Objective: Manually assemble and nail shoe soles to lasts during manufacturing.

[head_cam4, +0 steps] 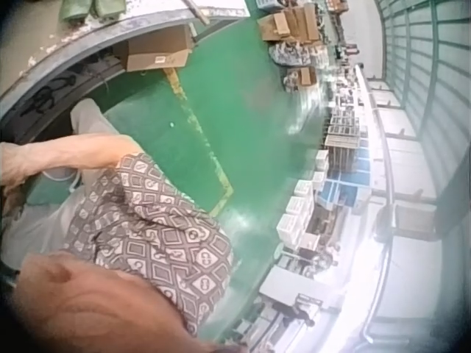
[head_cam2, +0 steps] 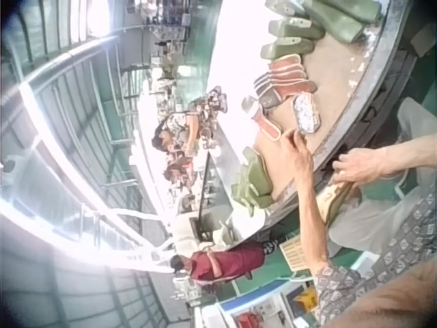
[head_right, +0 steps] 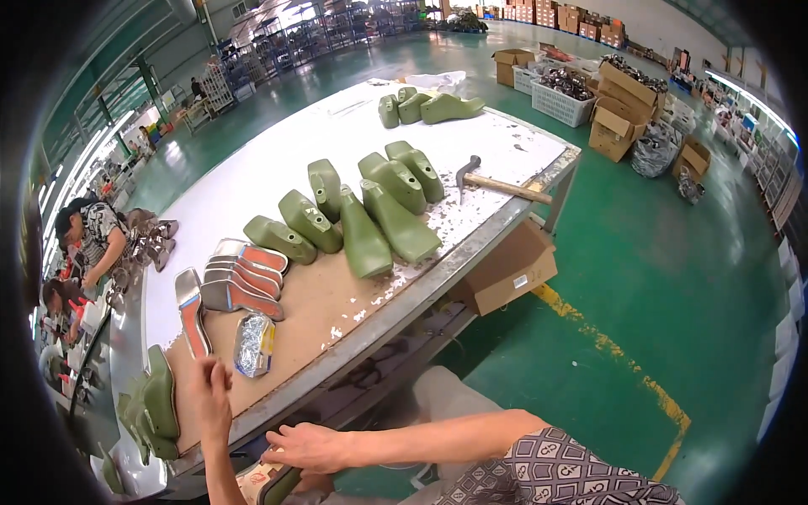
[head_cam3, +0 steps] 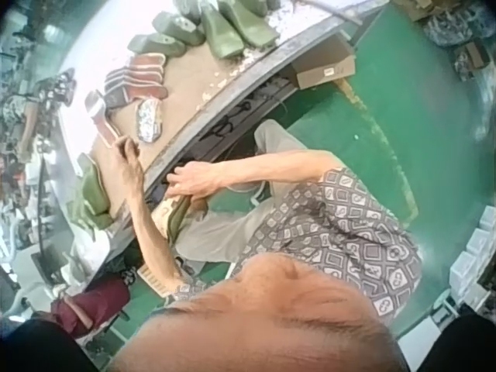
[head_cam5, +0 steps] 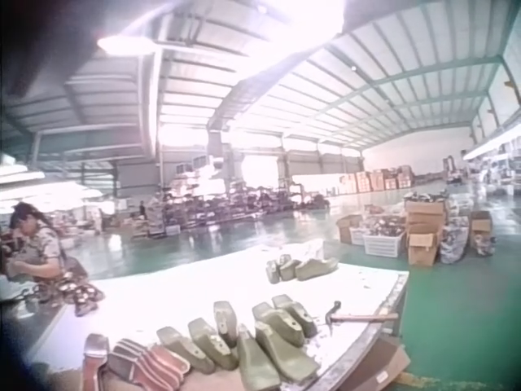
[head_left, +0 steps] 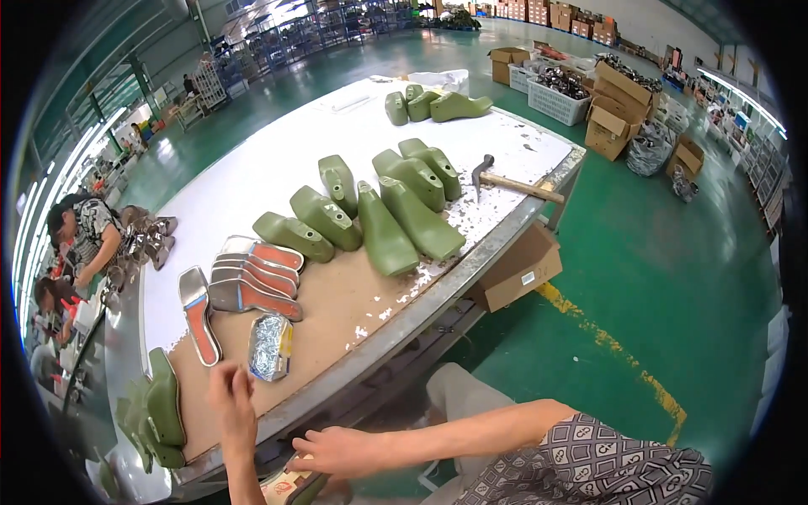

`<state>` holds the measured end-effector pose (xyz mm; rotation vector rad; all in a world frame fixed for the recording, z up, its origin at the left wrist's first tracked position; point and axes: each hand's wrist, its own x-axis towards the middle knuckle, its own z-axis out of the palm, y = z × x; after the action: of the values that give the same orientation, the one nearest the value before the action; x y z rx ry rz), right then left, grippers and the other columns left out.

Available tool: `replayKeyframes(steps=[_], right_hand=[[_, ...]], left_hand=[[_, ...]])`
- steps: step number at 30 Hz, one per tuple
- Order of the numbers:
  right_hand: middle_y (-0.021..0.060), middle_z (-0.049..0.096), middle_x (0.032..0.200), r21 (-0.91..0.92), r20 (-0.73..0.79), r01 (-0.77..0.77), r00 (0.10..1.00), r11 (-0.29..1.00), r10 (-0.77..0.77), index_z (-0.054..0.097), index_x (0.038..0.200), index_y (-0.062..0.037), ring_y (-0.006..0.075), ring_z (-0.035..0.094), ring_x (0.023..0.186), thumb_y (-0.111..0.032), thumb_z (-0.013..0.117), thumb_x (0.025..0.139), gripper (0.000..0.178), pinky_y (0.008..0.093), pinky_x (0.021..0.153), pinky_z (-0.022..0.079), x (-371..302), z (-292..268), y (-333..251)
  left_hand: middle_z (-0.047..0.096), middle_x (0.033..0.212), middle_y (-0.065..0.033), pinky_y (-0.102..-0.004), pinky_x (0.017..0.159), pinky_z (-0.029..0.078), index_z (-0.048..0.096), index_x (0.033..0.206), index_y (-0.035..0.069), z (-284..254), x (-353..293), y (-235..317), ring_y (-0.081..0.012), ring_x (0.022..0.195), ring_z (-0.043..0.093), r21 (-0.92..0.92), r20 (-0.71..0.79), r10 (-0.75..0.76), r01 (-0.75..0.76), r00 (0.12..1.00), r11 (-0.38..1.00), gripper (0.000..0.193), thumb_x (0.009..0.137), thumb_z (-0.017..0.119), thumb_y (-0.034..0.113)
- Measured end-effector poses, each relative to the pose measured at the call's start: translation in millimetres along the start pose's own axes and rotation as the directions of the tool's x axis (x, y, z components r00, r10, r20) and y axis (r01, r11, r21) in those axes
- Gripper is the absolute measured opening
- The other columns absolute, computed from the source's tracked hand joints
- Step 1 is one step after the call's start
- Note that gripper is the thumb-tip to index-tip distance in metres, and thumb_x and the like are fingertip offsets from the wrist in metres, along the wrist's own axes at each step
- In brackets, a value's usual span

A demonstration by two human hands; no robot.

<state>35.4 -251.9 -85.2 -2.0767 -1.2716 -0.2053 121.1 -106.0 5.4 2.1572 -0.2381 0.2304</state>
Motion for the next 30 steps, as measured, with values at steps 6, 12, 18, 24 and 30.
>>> replayKeyframes(steps=[6,12,18,24,30], right_hand=[[0.0151,0.050,0.106,-0.018,-0.016,-0.046,0.999,0.999,0.046,0.045,0.116,-0.0051,0.0303,0.055,0.089,-0.015,0.079,0.060,0.066,0.0382,0.070,0.050,2.3,-3.6,-0.7],[0.0184,0.050,0.129,0.128,-0.162,-0.034,0.985,0.991,0.055,0.052,0.122,-0.0079,0.0348,0.051,0.117,-0.026,0.071,0.074,0.055,0.0419,0.096,0.043,-20.7,-40.7,5.9],[0.0187,0.055,0.122,-0.535,-0.708,-0.709,0.673,0.459,0.214,0.051,0.123,0.0006,0.0348,0.050,0.118,-0.019,0.052,0.095,0.034,0.0420,0.101,0.038,-191.5,-230.4,123.5],[0.0199,0.053,0.128,-0.606,-0.697,-0.795,0.523,-0.013,0.491,0.040,0.140,-0.0138,0.0385,0.051,0.117,-0.026,0.043,0.099,0.043,0.0433,0.099,0.039,-364.1,-342.4,275.1],[0.0272,0.056,0.117,-0.676,-0.459,-0.715,0.596,0.177,0.659,0.035,0.141,-0.0160,0.0438,0.057,0.101,-0.017,0.037,0.100,0.041,0.0467,0.085,0.045,-341.2,-347.4,266.4]], left_hand=[[0.055,0.120,-0.0165,-0.0340,0.091,0.045,0.058,0.110,0.000,-32.0,-127.5,8.4,-0.0247,0.110,0.054,0.102,0.028,0.112,-0.114,0.993,0.988,0.020,0.092,0.060,0.009],[0.065,0.084,-0.0075,-0.0266,0.073,0.049,0.062,0.085,-0.001,-13.2,-152.1,-0.5,-0.0137,0.077,0.060,-0.035,-0.215,-0.171,0.167,0.962,0.985,0.002,0.086,0.062,0.001],[0.067,0.106,-0.0136,-0.0394,0.097,0.042,0.066,0.090,0.003,0.7,-133.1,2.0,-0.0301,0.115,0.056,0.114,-0.041,0.095,-0.090,0.995,0.989,0.010,0.080,0.066,-0.001],[0.068,0.105,-0.0081,-0.0400,0.096,0.040,0.068,0.087,0.007,-6.3,-136.4,5.4,-0.0288,0.112,0.057,0.181,-0.043,-0.017,0.024,0.999,0.983,0.005,0.082,0.065,0.008],[0.070,0.099,-0.0063,-0.0374,0.091,0.044,0.069,0.084,0.007,-2.2,-138.3,5.4,-0.0260,0.105,0.061,0.250,-0.075,0.019,0.000,0.997,0.968,0.004,0.080,0.067,0.007]])
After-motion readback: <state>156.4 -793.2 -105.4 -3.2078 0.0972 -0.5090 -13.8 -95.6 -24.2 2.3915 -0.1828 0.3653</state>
